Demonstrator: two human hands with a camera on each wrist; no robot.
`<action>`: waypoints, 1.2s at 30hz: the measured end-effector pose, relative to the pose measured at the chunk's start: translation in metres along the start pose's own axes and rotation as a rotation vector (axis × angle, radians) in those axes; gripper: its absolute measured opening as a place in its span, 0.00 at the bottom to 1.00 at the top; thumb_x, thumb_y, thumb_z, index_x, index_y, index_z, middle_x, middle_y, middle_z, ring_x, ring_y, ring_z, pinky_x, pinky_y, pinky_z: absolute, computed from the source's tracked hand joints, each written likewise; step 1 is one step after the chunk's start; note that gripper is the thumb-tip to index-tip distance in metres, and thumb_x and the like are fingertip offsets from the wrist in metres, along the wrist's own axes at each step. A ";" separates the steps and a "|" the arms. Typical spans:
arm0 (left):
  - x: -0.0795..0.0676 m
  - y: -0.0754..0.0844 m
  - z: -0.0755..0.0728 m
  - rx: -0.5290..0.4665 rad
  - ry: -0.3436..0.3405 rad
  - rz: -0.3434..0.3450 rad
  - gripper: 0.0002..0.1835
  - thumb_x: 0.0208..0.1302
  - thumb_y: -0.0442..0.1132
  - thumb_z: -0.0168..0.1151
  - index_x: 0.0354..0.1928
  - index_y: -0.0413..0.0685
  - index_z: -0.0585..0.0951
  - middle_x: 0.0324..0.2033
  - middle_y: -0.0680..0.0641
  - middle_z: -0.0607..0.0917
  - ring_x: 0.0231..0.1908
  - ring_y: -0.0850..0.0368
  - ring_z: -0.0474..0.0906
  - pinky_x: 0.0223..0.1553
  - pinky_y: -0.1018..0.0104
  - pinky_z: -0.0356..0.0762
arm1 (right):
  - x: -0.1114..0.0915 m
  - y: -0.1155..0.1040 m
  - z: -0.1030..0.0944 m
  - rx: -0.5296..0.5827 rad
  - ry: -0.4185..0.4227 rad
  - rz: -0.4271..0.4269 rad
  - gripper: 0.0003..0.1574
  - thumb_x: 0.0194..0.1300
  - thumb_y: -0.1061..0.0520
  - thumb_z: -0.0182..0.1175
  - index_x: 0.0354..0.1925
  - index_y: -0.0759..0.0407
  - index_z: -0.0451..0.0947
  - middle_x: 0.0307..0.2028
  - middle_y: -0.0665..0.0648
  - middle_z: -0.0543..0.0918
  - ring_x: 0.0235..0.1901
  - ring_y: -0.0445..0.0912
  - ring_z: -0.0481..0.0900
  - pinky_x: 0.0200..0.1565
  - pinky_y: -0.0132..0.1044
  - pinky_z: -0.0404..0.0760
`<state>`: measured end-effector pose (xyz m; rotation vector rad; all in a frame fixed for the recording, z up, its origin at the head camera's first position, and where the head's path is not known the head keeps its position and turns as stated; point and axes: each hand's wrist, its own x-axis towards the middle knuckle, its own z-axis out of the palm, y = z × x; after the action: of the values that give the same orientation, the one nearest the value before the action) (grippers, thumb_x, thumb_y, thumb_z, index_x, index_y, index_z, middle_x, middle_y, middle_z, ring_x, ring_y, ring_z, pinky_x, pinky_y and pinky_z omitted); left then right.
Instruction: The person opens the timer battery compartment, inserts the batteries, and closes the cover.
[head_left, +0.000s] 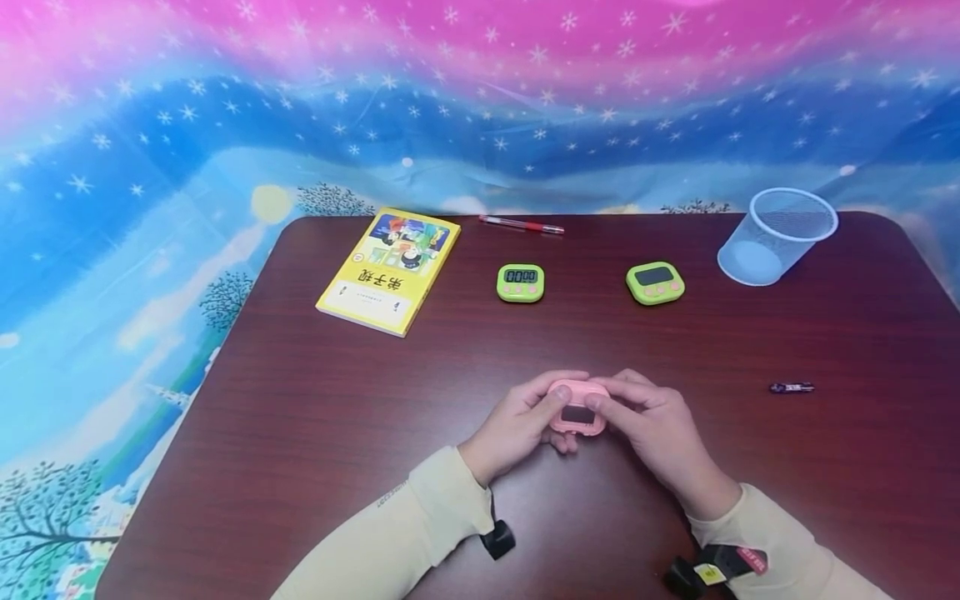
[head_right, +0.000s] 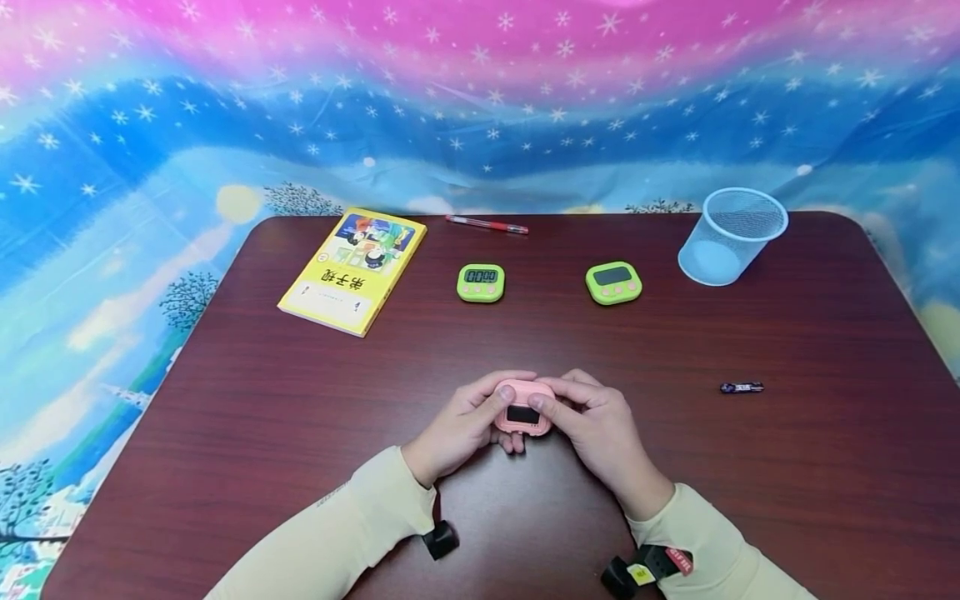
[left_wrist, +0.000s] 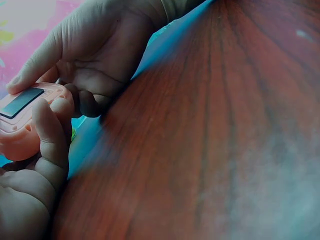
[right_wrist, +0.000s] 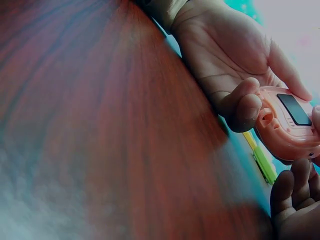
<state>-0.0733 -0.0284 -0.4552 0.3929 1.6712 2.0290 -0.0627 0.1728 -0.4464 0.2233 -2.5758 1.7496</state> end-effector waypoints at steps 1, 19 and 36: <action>0.000 0.000 0.000 0.004 0.001 0.003 0.23 0.80 0.46 0.49 0.70 0.45 0.71 0.45 0.32 0.85 0.24 0.57 0.84 0.29 0.65 0.86 | 0.000 0.000 0.000 -0.005 -0.004 0.006 0.11 0.64 0.55 0.70 0.46 0.53 0.89 0.31 0.51 0.83 0.34 0.41 0.78 0.34 0.28 0.76; 0.001 0.000 0.000 -0.194 -0.055 0.002 0.25 0.81 0.45 0.45 0.72 0.42 0.65 0.50 0.30 0.79 0.33 0.58 0.83 0.35 0.68 0.82 | -0.003 -0.005 0.010 0.131 0.010 0.039 0.21 0.79 0.52 0.51 0.33 0.61 0.80 0.23 0.58 0.78 0.17 0.50 0.75 0.22 0.38 0.76; 0.002 -0.001 0.003 -0.166 0.033 -0.036 0.22 0.81 0.46 0.47 0.67 0.43 0.72 0.37 0.41 0.83 0.26 0.56 0.82 0.29 0.67 0.84 | -0.005 -0.007 0.015 0.156 0.021 0.136 0.21 0.78 0.49 0.54 0.40 0.65 0.84 0.24 0.58 0.79 0.19 0.48 0.81 0.23 0.40 0.84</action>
<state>-0.0738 -0.0247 -0.4553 0.2712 1.5035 2.1392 -0.0559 0.1569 -0.4460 0.0315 -2.4960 1.9894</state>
